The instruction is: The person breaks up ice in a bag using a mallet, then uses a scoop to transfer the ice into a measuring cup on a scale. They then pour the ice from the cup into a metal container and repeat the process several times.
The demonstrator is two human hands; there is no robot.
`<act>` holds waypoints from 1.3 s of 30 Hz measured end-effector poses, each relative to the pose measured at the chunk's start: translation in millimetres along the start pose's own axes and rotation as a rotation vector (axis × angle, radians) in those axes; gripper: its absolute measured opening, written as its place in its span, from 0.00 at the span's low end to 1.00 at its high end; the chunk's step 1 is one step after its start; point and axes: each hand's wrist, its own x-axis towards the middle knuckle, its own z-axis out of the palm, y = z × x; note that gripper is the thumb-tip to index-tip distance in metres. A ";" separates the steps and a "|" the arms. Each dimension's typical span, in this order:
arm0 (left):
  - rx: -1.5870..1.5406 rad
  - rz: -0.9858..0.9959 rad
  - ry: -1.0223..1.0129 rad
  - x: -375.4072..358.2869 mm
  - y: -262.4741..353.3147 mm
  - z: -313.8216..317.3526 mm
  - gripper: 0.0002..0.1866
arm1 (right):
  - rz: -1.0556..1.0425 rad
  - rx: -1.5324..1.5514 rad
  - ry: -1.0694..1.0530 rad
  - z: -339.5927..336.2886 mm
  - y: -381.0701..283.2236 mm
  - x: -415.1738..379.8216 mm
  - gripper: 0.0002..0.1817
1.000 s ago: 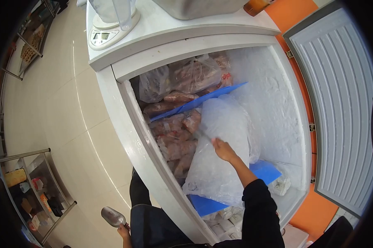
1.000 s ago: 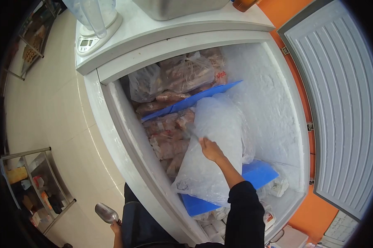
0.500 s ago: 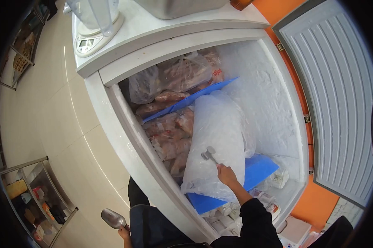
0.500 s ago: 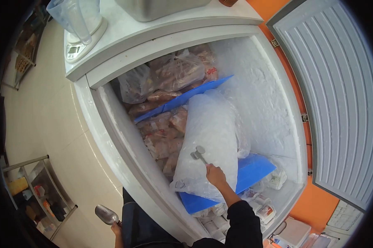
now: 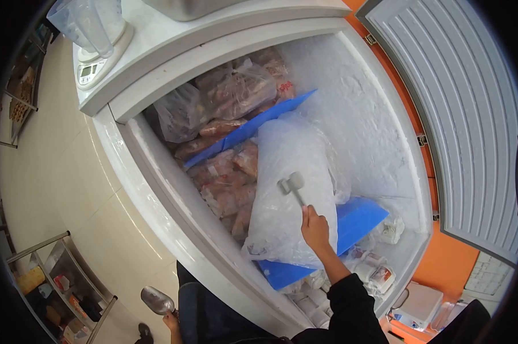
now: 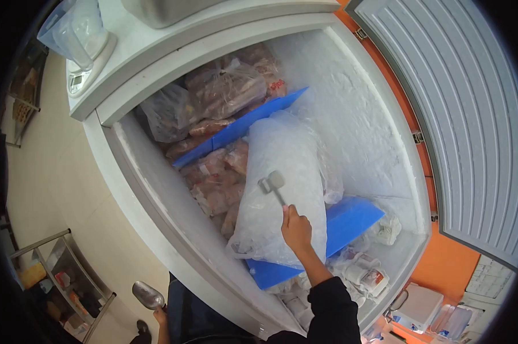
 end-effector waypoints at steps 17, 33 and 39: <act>-0.049 -0.041 0.032 -13.1 29.6 9.7 0.22 | 0.065 0.164 0.185 -0.7 92.6 -15.8 0.23; 0.205 0.177 -0.037 3.1 13.7 11.6 0.26 | 0.245 0.123 0.158 46.2 172.9 10.9 0.26; 0.111 0.109 -0.120 1.1 22.8 12.0 0.26 | 0.400 0.690 0.208 -12.5 172.3 8.2 0.24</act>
